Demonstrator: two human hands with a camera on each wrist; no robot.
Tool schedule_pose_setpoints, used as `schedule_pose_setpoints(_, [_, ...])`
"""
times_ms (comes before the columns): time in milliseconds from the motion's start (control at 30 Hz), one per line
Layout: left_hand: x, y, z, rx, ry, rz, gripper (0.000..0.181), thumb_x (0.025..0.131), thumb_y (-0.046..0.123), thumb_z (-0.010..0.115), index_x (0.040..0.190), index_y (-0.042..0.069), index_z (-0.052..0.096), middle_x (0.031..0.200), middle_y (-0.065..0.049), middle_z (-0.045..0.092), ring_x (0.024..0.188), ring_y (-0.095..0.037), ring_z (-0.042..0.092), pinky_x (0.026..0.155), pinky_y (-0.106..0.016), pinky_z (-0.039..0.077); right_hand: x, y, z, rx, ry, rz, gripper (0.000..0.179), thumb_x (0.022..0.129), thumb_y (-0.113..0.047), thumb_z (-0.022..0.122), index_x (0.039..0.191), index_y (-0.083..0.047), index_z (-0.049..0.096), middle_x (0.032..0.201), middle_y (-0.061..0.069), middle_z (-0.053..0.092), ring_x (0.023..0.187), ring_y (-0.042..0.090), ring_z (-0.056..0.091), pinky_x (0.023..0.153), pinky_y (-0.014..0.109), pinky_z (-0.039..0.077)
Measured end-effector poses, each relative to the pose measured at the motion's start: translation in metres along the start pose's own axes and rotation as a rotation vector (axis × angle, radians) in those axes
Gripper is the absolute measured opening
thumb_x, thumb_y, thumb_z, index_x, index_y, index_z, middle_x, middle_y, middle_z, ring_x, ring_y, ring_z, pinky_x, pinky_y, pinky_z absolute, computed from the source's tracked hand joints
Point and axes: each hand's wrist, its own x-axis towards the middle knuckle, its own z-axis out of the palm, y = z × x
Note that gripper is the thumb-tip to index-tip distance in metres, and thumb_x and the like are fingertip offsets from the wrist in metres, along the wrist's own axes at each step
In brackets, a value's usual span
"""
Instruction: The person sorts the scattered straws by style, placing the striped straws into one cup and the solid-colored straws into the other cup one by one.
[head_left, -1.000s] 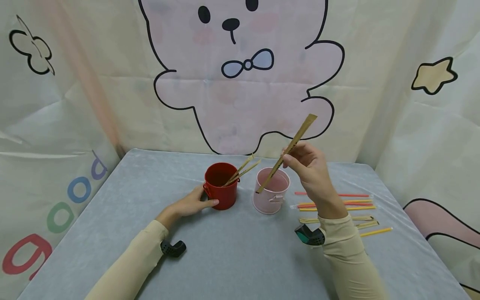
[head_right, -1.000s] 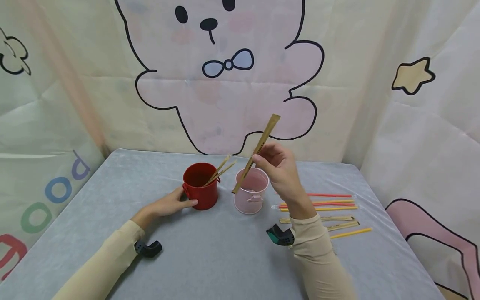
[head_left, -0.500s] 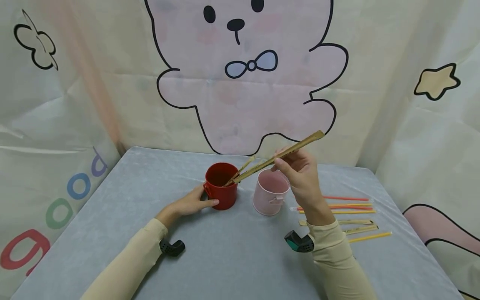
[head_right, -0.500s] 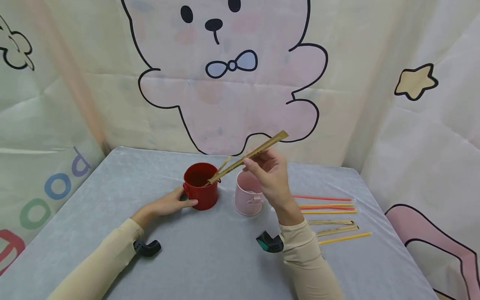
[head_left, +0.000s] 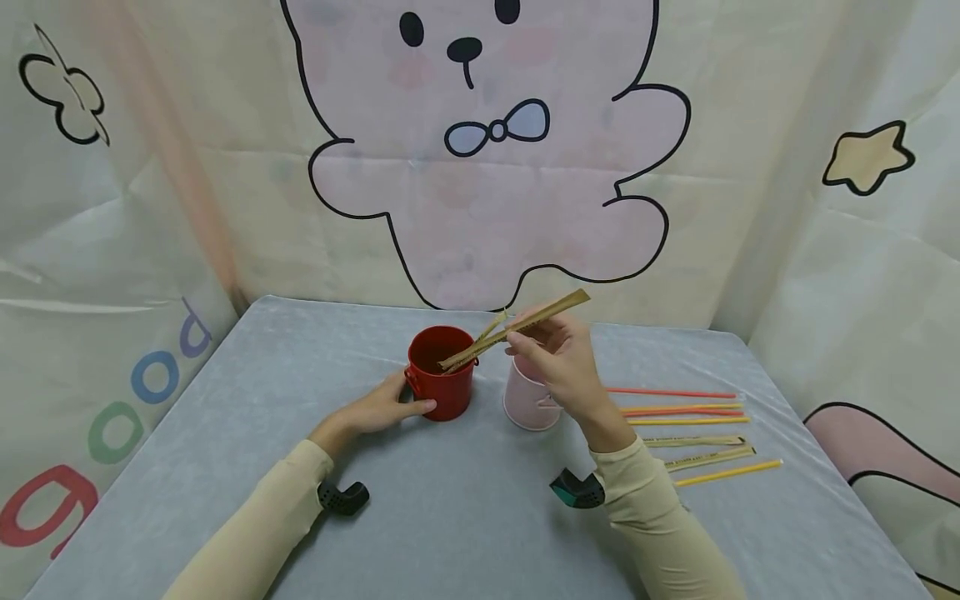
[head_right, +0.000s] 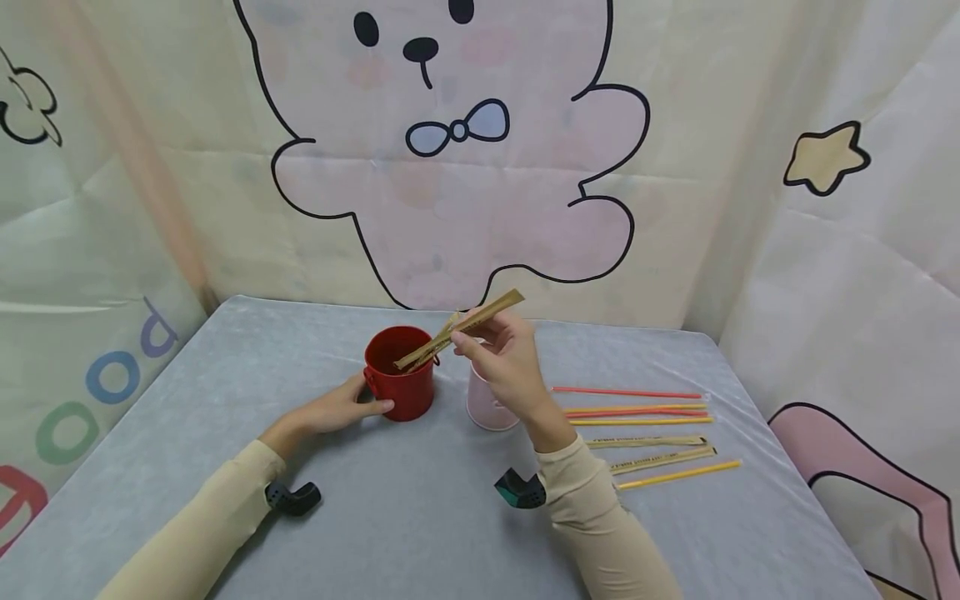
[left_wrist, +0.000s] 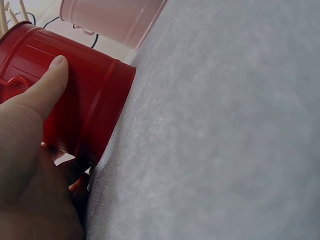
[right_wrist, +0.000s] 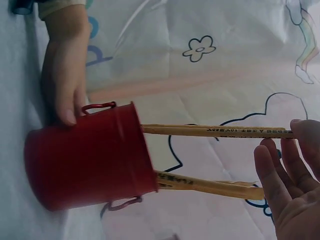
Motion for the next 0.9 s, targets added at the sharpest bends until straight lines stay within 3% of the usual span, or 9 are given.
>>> schedule_pose_setpoints(233, [0.000, 0.001, 0.000, -0.014, 0.004, 0.032, 0.071, 0.097, 0.026, 0.068, 0.155, 0.006, 0.032, 0.155, -0.014, 0.045, 0.143, -0.034, 0.039, 0.121, -0.061, 0.028, -0.002, 0.014, 0.008, -0.028, -0.026, 0.077, 0.021, 0.090, 0.011, 0.065, 0.107, 0.020, 0.058, 0.097, -0.004, 0.071, 0.086, 0.007, 0.069, 0.076, 0.025, 0.061])
schedule_pose_setpoints(500, [0.000, 0.000, 0.000, -0.016, 0.010, 0.016, 0.072, 0.098, 0.028, 0.068, 0.156, 0.007, 0.031, 0.155, -0.014, 0.044, 0.143, -0.033, 0.038, 0.120, -0.060, 0.029, -0.002, 0.021, 0.011, -0.180, -0.106, 0.179, 0.020, 0.095, 0.004, 0.064, 0.113, 0.012, 0.066, 0.111, 0.028, 0.070, 0.095, 0.013, 0.071, 0.081, 0.024, 0.059])
schedule_pose_setpoints(700, [-0.001, 0.000, -0.001, -0.009, 0.008, 0.001, 0.074, 0.098, 0.028, 0.068, 0.157, 0.007, 0.029, 0.157, -0.014, 0.041, 0.146, -0.033, 0.036, 0.120, -0.057, 0.029, -0.002, 0.021, 0.004, -0.300, -0.105, 0.255, 0.023, 0.099, -0.005, 0.062, 0.118, 0.005, 0.068, 0.118, 0.023, 0.069, 0.106, 0.029, 0.070, 0.089, 0.022, 0.056])
schedule_pose_setpoints(900, [-0.002, 0.002, 0.000, -0.019, 0.007, 0.027, 0.071, 0.098, 0.025, 0.068, 0.156, 0.006, 0.031, 0.156, -0.014, 0.043, 0.145, -0.033, 0.037, 0.120, -0.056, 0.029, -0.002, 0.016, -0.007, -0.306, -0.050, 0.247, 0.027, 0.100, -0.009, 0.062, 0.123, 0.006, 0.065, 0.117, 0.029, 0.066, 0.095, 0.013, 0.070, 0.088, 0.019, 0.054])
